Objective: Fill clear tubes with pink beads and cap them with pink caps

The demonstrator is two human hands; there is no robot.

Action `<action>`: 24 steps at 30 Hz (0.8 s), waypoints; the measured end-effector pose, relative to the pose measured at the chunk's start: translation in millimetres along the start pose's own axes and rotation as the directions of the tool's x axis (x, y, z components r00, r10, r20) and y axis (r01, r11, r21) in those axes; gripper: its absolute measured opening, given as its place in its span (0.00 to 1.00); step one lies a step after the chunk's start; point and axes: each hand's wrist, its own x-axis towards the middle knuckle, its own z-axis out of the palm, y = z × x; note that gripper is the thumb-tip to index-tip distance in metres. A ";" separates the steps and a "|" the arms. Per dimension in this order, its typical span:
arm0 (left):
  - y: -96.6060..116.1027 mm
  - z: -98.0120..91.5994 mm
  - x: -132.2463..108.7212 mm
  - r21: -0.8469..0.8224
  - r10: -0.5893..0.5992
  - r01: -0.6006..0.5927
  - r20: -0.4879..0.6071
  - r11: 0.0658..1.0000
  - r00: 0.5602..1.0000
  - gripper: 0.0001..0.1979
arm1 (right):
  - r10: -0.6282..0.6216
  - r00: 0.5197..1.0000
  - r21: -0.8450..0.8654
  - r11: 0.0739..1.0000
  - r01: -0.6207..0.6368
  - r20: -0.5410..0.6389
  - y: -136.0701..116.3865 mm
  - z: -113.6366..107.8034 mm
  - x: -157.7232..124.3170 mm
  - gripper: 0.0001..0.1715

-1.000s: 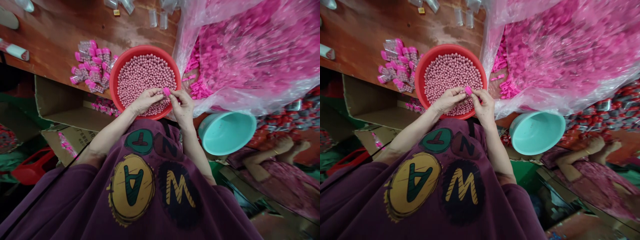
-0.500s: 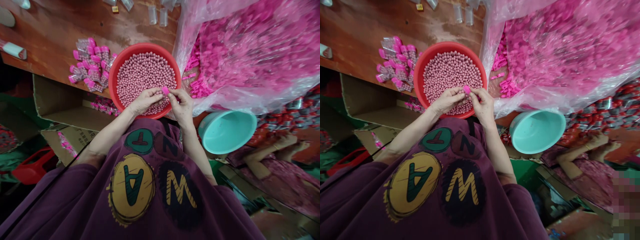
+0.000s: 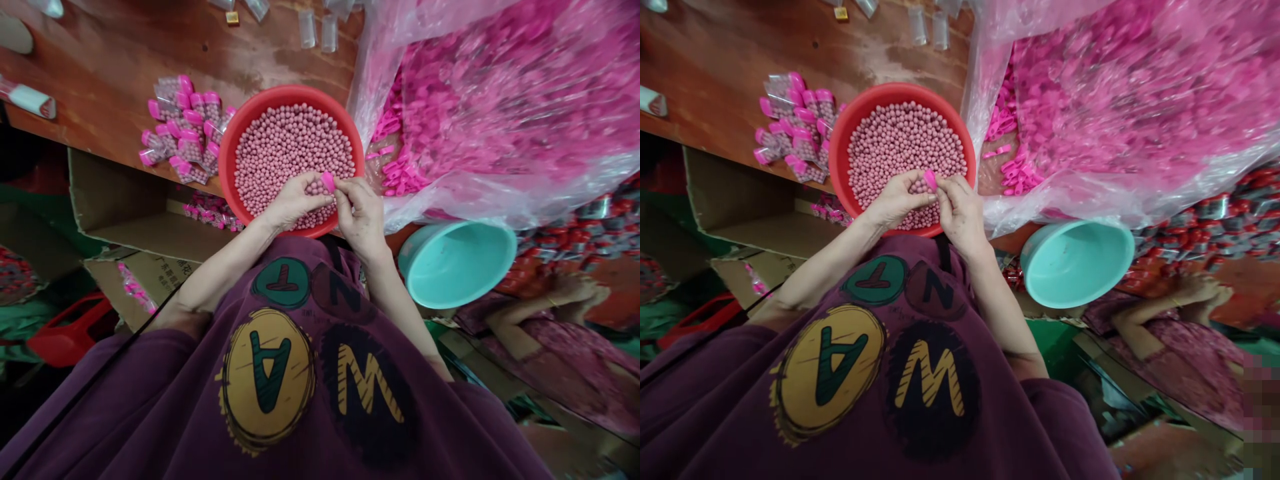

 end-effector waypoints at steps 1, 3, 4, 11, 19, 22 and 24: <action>1.4 1.1 -1.9 -0.026 -0.011 0.011 0.016 1.000 1.000 0.16 | -0.013 1.000 -0.008 1.000 0.013 0.023 -1.6 -3.6 0.3 0.22; 5.1 2.4 -5.3 -0.069 -0.041 0.045 0.049 0.997 0.998 0.14 | -0.022 0.996 -0.009 1.000 0.023 0.083 -4.8 -11.5 1.9 0.20; 7.1 2.4 -6.6 -0.081 -0.054 0.059 0.061 0.995 0.997 0.13 | -0.019 0.993 -0.005 1.000 0.019 0.113 -5.7 -15.0 2.9 0.19; 8.6 -6.0 -5.2 0.039 0.056 -0.058 0.050 0.998 0.997 0.17 | 0.137 0.990 0.198 0.972 -0.130 -0.025 17.3 -1.3 8.3 0.24; -11.2 -6.7 2.6 0.049 0.091 -0.087 -0.087 0.995 0.992 0.12 | 0.090 0.985 -0.215 0.975 -0.056 0.150 -2.2 18.6 1.6 0.34; -13.5 -2.0 4.4 0.046 0.060 -0.054 -0.137 0.997 0.989 0.09 | 0.179 0.973 -0.410 0.906 -0.104 0.148 -5.0 29.3 0.7 0.45; -13.1 1.3 4.4 0.045 0.045 -0.039 -0.148 0.998 0.988 0.11 | 0.178 0.976 -0.430 0.896 -0.109 0.123 1.5 38.1 0.5 0.43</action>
